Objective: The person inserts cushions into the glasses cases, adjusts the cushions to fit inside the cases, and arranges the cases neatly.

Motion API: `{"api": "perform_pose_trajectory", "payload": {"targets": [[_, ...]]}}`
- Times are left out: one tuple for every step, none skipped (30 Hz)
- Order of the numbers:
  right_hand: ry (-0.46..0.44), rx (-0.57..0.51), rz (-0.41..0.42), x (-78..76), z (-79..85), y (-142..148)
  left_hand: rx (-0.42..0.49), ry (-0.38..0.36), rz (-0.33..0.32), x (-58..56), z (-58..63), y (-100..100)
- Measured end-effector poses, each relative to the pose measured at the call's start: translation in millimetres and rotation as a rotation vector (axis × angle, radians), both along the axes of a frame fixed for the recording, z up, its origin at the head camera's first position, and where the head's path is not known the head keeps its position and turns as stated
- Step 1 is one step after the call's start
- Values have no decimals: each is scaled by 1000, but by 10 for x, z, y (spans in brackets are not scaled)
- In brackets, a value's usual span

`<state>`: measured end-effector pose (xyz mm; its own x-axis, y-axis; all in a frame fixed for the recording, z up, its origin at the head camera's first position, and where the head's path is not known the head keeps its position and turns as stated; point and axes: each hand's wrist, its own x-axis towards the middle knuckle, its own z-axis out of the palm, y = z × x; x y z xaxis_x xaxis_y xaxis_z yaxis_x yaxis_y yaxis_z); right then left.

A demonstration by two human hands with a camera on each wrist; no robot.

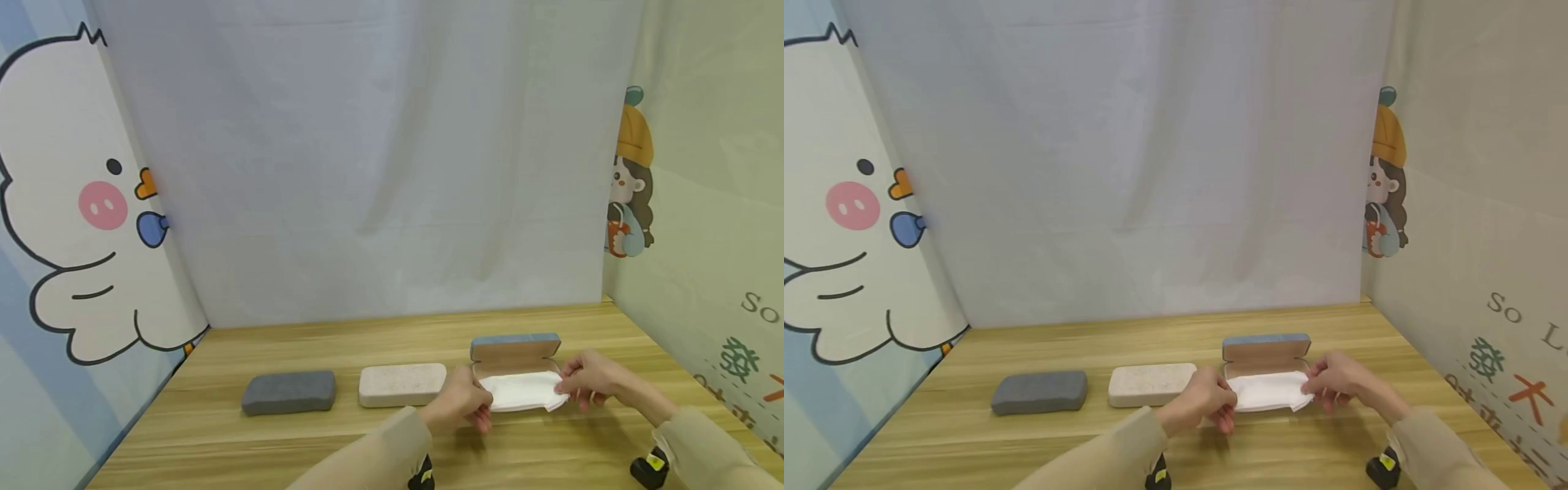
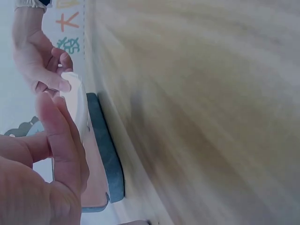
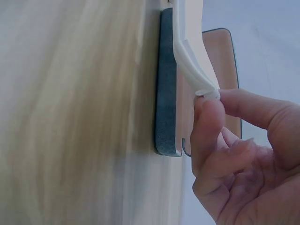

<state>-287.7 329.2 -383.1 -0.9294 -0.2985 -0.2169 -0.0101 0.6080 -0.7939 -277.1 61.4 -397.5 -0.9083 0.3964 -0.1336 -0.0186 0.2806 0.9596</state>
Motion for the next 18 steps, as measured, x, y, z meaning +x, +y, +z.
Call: {"api": "perform_pose_trajectory", "payload": {"targets": [[2,-1,-2,-25,5,5,-1,5,-5,-26,10,1],[3,0,-4,-48,11,8,-2,4,-7,-47,24,2],[3,0,-9,-67,17,8,-5,11,-5,-69,28,5],[8,0,-10,-89,27,8,-2,12,-4,-95,33,9],[7,1,-16,-111,38,8,-3,18,1,-120,35,13],[6,1,-16,-131,46,7,-1,32,7,-145,31,19],[5,0,-16,-152,50,8,0,30,14,-169,28,24],[1,-3,-17,-172,53,11,1,32,21,-192,26,30],[-5,-6,-20,-191,54,14,7,31,29,-214,24,36],[-9,-10,-19,-211,50,22,11,29,36,-235,24,43],[-18,-14,-24,-229,45,32,9,32,43,-258,22,52],[-24,-20,-26,-246,38,44,13,26,47,-277,20,60],[-32,-26,-33,-261,30,58,15,18,51,-296,18,69],[-40,-32,-39,-274,20,73,18,13,54,-314,14,78],[-44,-39,-40,-288,7,87,21,1,58,-330,11,87],[-47,-45,-41,-299,-4,101,23,-8,62,-346,4,95],[-54,-50,-45,-306,-14,113,24,-17,65,-362,-3,104],[-58,-54,-46,-312,-24,124,27,-29,69,-373,-10,111]]}}
